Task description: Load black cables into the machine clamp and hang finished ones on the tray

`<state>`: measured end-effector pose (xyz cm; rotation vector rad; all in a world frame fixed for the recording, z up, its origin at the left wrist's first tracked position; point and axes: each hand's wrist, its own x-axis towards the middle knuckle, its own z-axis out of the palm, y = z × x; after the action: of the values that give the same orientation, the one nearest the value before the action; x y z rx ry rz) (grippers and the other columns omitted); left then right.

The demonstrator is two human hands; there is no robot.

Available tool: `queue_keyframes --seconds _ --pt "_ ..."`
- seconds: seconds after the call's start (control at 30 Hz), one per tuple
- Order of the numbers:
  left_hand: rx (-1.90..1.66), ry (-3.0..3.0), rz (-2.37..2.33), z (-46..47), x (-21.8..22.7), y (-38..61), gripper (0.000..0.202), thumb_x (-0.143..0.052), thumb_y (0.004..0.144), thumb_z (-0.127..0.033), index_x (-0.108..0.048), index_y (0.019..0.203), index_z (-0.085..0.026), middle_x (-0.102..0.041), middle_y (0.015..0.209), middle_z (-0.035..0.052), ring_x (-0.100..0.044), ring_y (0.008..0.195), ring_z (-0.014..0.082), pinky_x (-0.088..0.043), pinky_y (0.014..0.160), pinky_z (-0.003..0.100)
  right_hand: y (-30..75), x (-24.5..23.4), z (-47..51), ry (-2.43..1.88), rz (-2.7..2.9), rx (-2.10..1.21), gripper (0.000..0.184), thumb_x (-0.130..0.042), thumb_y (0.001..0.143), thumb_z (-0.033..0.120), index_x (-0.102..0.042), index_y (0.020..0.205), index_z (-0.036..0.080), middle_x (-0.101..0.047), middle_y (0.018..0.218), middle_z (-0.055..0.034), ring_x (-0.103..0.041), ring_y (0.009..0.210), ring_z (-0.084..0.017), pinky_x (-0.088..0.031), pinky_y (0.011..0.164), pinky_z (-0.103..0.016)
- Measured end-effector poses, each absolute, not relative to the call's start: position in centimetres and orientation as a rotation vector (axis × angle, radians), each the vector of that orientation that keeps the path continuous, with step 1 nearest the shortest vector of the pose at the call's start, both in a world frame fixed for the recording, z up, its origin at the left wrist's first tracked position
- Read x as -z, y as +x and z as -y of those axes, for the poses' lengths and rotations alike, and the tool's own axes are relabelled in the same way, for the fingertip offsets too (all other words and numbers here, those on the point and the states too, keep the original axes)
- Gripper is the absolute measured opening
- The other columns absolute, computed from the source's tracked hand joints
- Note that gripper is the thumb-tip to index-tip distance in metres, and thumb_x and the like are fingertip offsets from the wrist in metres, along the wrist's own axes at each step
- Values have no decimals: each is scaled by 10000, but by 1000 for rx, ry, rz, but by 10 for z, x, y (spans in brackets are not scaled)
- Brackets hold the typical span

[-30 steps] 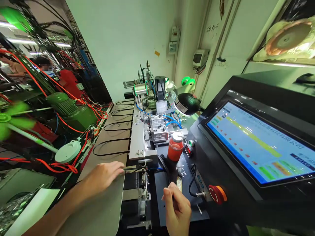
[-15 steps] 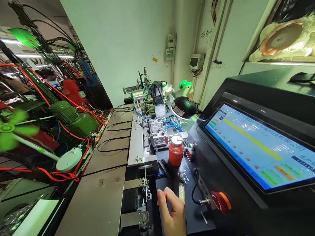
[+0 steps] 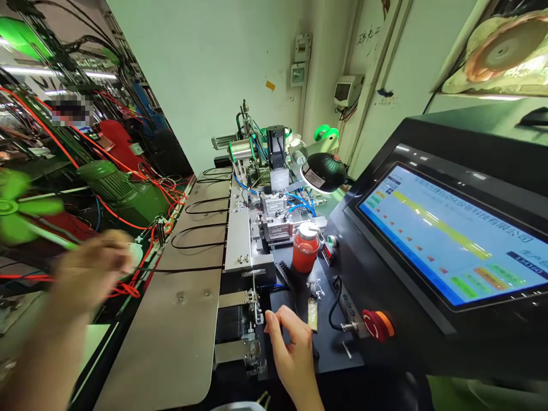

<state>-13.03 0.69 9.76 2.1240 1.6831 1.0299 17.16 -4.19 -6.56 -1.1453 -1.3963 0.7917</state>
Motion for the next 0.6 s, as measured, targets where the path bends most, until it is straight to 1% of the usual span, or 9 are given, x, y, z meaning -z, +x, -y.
queue_keyframes --seconds 0.07,0.1,0.13,0.2,0.3,0.37,0.43,0.53,0.6 --pt "-815 2236 -1293 -18 -69 -78 329 -434 965 -411 -694 1028 -219 -631 799 0 -534 633 90 -408 520 180 171 58 42 -1141 1411 -759 388 -479 951 320 -507 588 185 -459 553 25 -442 505 -107 -342 495 -228" --pt "-673 2229 -1166 -20 -57 -55 305 -445 967 -363 -700 1039 -212 -637 852 21 -569 706 106 -457 606 205 171 55 42 -1144 1406 -744 364 -485 951 308 -535 612 184 -482 568 21 -462 525 -112 -355 511 -229" --pt "-644 2226 -1074 -19 -46 -36 290 -455 964 -329 -711 1007 -201 -634 831 26 -582 721 112 -467 638 212 171 54 43 -1148 1393 -735 333 -494 948 298 -565 644 184 -510 591 15 -487 552 -119 -374 534 -231" --pt "-633 2182 -1018 -15 -29 -11 250 -482 953 -271 -714 973 -179 -641 827 34 -605 769 124 -478 706 225 170 53 44 -1157 1358 -752 241 -520 938 282 -626 742 188 -583 673 -1 -546 631 -137 -421 597 -238" --pt "-696 2138 -1050 -8 -11 -3 174 -546 921 -243 -699 904 -163 -656 805 25 -610 748 122 -475 692 218 164 58 44 -1151 1284 -824 126 -565 915 279 -662 896 200 -656 818 -30 -601 728 -158 -473 661 -250" --pt "-717 2155 -1049 -6 -3 -5 164 -555 916 -245 -686 867 -160 -657 795 22 -610 738 122 -476 689 219 158 62 43 -1137 1240 -865 118 -583 903 282 -662 929 199 -666 848 -39 -611 734 -161 -487 659 -254" --pt "-711 2200 -1049 -5 2 -7 183 -536 926 -254 -678 856 -161 -649 791 23 -602 720 119 -472 663 214 154 64 42 -1134 1210 -874 127 -572 906 281 -662 891 193 -655 791 -29 -598 692 -152 -479 635 -249" --pt "-618 2329 -1070 -6 2 -10 235 -502 943 -282 -673 833 -162 -623 783 21 -572 672 105 -443 610 201 159 61 40 -1154 1263 -898 220 -543 917 298 -635 755 181 -589 663 1 -532 613 -131 -425 582 -235" --pt "-466 2437 -997 -9 -1 -14 267 -495 948 -302 -674 804 -168 -602 758 7 -547 634 93 -416 584 198 168 59 38 -1124 1412 -1053 276 -556 905 318 -603 674 174 -543 611 17 -487 583 -120 -387 558 -230"
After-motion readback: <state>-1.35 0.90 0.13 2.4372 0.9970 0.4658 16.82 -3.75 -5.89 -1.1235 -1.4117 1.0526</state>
